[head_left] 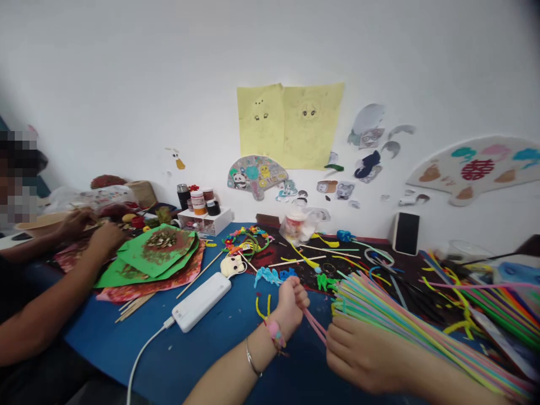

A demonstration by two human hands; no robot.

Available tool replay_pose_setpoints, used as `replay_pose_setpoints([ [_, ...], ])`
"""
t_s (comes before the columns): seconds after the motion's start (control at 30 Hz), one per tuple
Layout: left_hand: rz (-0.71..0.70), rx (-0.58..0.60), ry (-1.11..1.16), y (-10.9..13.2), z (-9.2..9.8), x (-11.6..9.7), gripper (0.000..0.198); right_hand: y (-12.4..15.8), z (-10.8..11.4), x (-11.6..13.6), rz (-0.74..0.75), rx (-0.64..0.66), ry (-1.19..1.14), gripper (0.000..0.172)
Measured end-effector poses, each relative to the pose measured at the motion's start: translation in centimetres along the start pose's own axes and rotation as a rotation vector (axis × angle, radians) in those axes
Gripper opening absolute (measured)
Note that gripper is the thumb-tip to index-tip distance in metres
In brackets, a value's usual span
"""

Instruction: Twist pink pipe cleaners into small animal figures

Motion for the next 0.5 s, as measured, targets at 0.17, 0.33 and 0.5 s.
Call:
replay_pose_setpoints([
  [0.17,-0.056,-0.008,0.057,-1.0,0.7,-2.3,0.028,3.5,-2.4,-5.5,-0.205,0.178,-0.062,0.021],
  [0.33,0.069,0.031,0.019,-1.1,0.6,-1.5,0.025,11.3,-6.0,-14.7,-0.710,0.303,-0.094,0.027],
  [0.5,0.197,0.082,-0.053,-0.2,0.1,0.5,0.029,21.1,-9.8,-19.8,-1.231,0.399,-0.064,0.023],
])
Point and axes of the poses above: each hand's wrist, its own y-axis away from the middle knuckle, its own z-axis out of the back of the hand, x = y × z, the point moved 2 cm from there along -y, towards the middle knuckle, and after that the axes turned 1 degree about -x, right-handed, at the moved point
